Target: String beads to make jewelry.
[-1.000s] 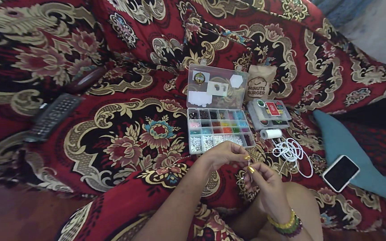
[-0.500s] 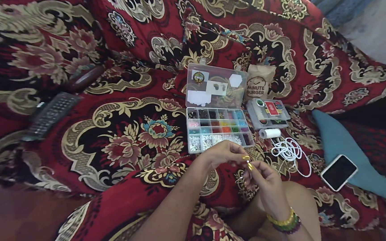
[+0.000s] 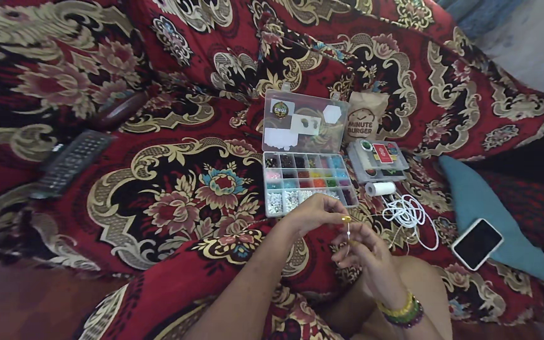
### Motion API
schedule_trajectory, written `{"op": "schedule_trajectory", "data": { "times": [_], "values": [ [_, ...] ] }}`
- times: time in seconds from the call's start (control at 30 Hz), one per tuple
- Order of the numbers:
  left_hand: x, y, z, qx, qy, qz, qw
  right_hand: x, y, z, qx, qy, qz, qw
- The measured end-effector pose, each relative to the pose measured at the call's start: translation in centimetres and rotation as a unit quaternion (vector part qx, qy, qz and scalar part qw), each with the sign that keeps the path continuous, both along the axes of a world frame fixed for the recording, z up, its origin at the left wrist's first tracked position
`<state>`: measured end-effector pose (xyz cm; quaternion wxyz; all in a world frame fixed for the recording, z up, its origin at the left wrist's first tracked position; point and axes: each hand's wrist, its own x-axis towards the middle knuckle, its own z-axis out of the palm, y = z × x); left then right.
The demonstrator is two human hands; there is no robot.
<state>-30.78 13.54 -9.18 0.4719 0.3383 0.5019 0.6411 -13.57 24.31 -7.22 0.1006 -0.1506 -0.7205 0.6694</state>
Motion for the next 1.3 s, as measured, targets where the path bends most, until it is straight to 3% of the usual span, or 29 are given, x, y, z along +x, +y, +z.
{"op": "schedule_trajectory", "data": {
  "times": [0.23, 0.37, 0.53, 0.63, 0.73, 0.97, 1.3],
  "values": [
    [-0.1, -0.3, 0.3, -0.003, 0.028, -0.019, 0.999, 0.0, 0.1, -0.6, 0.023, 0.007, -0.025, 0.999],
    [-1.3, -1.7, 1.9, -0.075, 0.168, 0.026, 0.982, -0.1, 0.2, -0.6, 0.045, 0.040, -0.042, 0.997],
    [-3.5, -3.6, 2.1, -0.295, 0.360, 0.134, 0.875, -0.1, 0.2, -0.2, 0.040, 0.069, -0.067, 0.995],
    [-3.2, -2.7, 1.8, -0.419, 0.396, 0.118, 0.808, -0.2, 0.0, -0.1, 0.033, 0.087, -0.060, 0.994],
    [-2.6, -1.6, 1.6, -0.464, 0.432, 0.093, 0.768, -0.2, -0.3, -0.1, 0.026, 0.081, -0.058, 0.995],
    [-1.9, -0.6, 1.3, -0.495, 0.462, 0.062, 0.733, 0.0, -0.2, -0.1, 0.026, 0.059, -0.050, 0.997],
    [-1.7, -0.3, 1.0, -0.492, 0.468, 0.046, 0.732, 0.1, 0.0, -0.3, 0.022, 0.059, -0.045, 0.997]
  ]
}}
